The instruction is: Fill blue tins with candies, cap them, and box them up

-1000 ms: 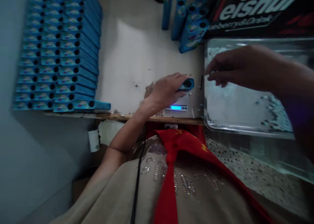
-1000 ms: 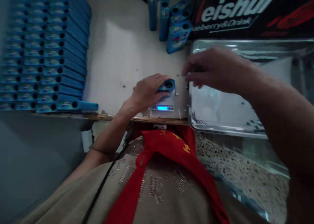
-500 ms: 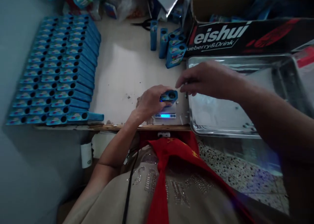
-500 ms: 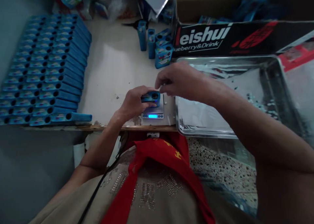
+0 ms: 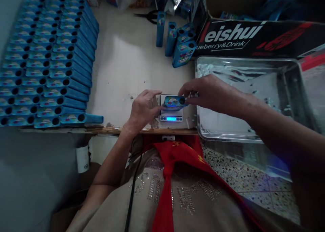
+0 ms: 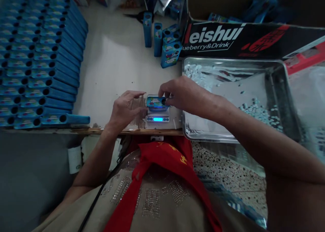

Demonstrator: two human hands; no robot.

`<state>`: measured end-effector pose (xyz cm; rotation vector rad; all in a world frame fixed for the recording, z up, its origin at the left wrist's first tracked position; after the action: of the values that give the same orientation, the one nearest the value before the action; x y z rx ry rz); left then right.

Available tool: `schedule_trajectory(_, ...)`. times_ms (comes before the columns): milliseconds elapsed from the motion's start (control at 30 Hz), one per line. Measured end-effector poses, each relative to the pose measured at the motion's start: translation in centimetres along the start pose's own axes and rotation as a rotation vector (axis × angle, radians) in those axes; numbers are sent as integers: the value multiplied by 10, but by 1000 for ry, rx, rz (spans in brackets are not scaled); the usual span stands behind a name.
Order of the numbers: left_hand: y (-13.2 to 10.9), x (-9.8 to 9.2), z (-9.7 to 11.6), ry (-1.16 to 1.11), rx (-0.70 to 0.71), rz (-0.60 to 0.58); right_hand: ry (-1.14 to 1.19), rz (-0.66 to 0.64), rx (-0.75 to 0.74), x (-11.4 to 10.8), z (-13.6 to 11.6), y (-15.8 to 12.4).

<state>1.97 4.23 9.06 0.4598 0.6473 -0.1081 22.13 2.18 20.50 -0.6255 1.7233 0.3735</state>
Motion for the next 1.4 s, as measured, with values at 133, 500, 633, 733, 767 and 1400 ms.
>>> schedule_trajectory(133, -3, -6, 3, 1, 10, 20, -46, 10, 12, 3, -3, 4)
schedule_trajectory(500, -1, -15, 6, 44, 10, 38, 266, 190, -19, 0, 14, -2)
schedule_trajectory(633, 1, -12, 9, 62, 16, 11, 399, 237, -17, -1, 21, -4)
schedule_trajectory(733, 3, -12, 10, 69, 17, 3, 427, 294, -2, -11, 21, -14)
schedule_trajectory(767, 3, -12, 10, 70, 16, -1, 433, 321, 6, -15, 21, -18)
schedule_trajectory(1400, 6, 3, 4, -49, -5, -62, 12, 657, -286, 49, 8, -26)
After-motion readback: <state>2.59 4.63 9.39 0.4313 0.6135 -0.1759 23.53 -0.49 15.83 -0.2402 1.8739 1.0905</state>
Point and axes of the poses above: each hand's wrist, its own y-axis towards the middle knuckle, its own x-axis out of the palm, z = x × y, the point moved 5 cm from there along y, towards the middle knuckle, and after that the axes turned 11 degrees about -x, right-handed, at the moved point
